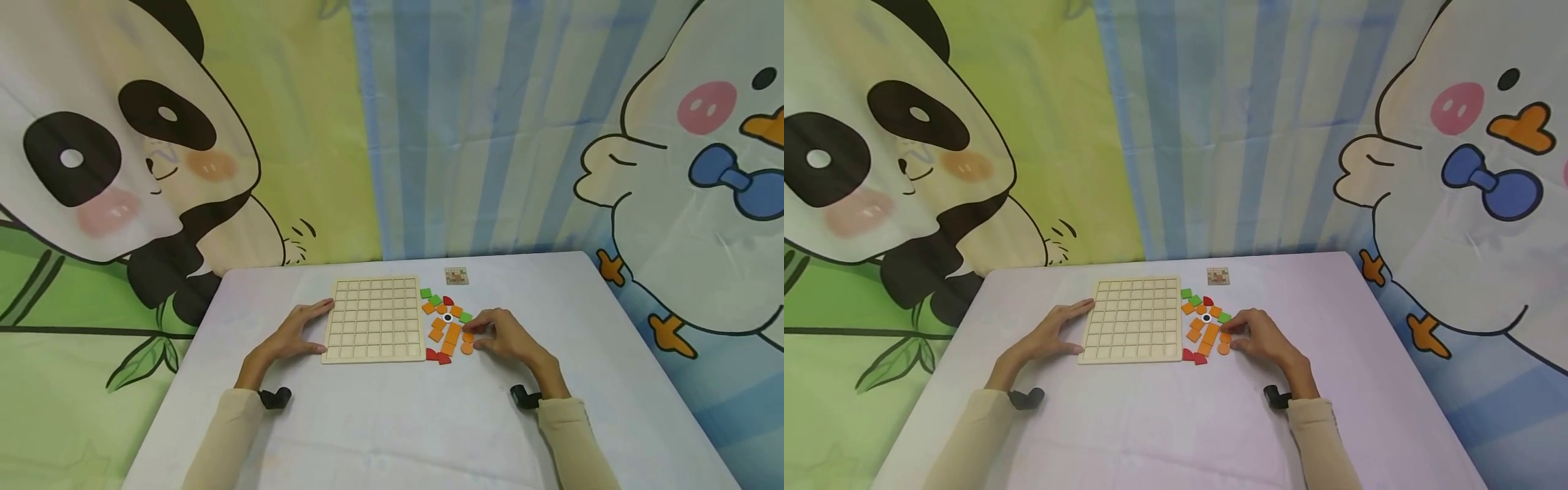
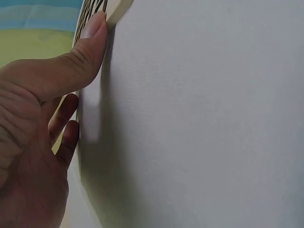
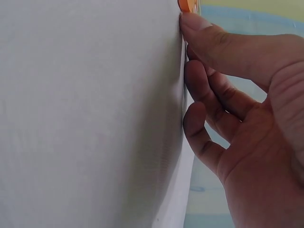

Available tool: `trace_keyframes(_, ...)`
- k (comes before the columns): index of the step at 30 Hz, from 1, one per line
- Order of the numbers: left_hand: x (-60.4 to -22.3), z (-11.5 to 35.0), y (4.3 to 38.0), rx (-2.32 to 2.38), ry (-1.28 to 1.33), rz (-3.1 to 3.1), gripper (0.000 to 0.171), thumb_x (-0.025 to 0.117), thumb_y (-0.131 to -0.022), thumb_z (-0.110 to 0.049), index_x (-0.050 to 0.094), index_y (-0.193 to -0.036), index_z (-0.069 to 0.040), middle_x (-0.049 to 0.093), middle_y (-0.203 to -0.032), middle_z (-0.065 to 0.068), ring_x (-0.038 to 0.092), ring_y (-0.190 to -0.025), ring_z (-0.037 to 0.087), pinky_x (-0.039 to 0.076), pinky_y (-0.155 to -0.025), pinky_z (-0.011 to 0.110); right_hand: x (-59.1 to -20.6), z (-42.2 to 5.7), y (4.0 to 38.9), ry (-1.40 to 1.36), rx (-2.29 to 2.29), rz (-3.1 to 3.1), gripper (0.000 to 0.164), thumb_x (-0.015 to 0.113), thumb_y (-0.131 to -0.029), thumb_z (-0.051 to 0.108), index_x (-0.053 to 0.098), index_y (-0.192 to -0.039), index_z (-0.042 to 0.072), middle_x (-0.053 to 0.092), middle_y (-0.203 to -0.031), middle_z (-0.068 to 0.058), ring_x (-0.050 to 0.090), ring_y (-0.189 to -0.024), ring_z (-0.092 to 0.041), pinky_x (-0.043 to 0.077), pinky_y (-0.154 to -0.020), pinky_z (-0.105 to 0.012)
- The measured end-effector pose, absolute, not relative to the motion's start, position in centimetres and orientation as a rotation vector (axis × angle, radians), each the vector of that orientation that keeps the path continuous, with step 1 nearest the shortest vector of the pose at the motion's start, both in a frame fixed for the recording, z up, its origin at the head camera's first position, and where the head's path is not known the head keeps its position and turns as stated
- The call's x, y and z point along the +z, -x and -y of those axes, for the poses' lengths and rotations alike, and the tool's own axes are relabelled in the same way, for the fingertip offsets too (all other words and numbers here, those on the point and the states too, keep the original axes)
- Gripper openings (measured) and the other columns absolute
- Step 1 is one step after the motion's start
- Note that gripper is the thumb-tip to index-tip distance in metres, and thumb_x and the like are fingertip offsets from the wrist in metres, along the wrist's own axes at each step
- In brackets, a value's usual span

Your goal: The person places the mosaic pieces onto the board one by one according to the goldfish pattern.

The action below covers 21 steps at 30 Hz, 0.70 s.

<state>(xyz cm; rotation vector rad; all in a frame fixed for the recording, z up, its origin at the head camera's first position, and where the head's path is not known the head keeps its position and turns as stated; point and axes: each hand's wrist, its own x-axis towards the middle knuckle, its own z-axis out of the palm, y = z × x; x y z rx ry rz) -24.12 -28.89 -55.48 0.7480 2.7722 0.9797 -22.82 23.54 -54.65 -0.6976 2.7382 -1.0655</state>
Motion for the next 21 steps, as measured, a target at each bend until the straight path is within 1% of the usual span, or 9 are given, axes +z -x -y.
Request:
trace_keyframes(3, -55.35, 28.69, 24.22, 0.980, -0.741, -2.766, 0.105, 0.099, -0.077, -0.016, 0.044, -0.165, -0.002, 0.038, -0.176, 0.021, 0.045, -0.142, 0.045, 0.038, -0.116, 0.066, -54.63, -23.52, 22.87, 0.713, -1.071, -2.734, 0.031, 0.091, -0.086, 0.005, 0.086, -0.116, 0.014, 0.083, -0.110, 0.004, 0.072, -0.106, -0.019, 0.057, -0.096, -0.040)
trace_keyframes(9, -55.23, 28.53, 24.34, 0.970, -0.728, -2.763, 0.106, 0.099, -0.077, -0.016, 0.043, -0.166, -0.003, 0.037, -0.177, 0.019, 0.044, -0.144, 0.044, 0.037, -0.119, 0.067, -54.32, -23.44, 22.92, 0.726, -1.035, -2.746, 0.027, 0.091, -0.086, 0.005, 0.087, -0.111, 0.015, 0.083, -0.106, 0.005, 0.070, -0.103, -0.019, 0.053, -0.095, -0.041)
trace_keyframes(13, -55.28, 28.58, 24.33, 0.968, -0.726, -2.764, 0.106, 0.099, -0.077, -0.015, 0.043, -0.166, -0.003, 0.037, -0.177, 0.019, 0.044, -0.145, 0.044, 0.037, -0.119, 0.066, -54.39, -23.44, 22.90, 0.720, -1.031, -2.747, 0.026, 0.091, -0.087, 0.004, 0.086, -0.110, 0.015, 0.082, -0.106, 0.006, 0.069, -0.103, -0.018, 0.054, -0.095, -0.040)
trace_keyframes(17, -55.31, 28.60, 24.23, 0.950, -0.731, -2.778, 0.105, 0.099, -0.077, -0.018, 0.044, -0.166, -0.003, 0.037, -0.176, 0.021, 0.046, -0.142, 0.044, 0.039, -0.116, 0.065, -54.65, -23.49, 22.90, 0.717, -1.051, -2.737, 0.025, 0.091, -0.087, 0.004, 0.086, -0.109, 0.015, 0.082, -0.107, 0.005, 0.068, -0.103, -0.018, 0.055, -0.095, -0.038)
trace_keyframes(21, -55.46, 28.73, 24.22, 0.956, -0.719, -2.771, 0.106, 0.099, -0.076, -0.019, 0.044, -0.166, -0.005, 0.037, -0.177, 0.020, 0.045, -0.142, 0.044, 0.039, -0.116, 0.065, -54.81, -23.50, 22.86, 0.723, -1.064, -2.733, 0.026, 0.091, -0.086, 0.003, 0.085, -0.109, 0.015, 0.082, -0.106, 0.005, 0.068, -0.102, -0.018, 0.055, -0.094, -0.037)
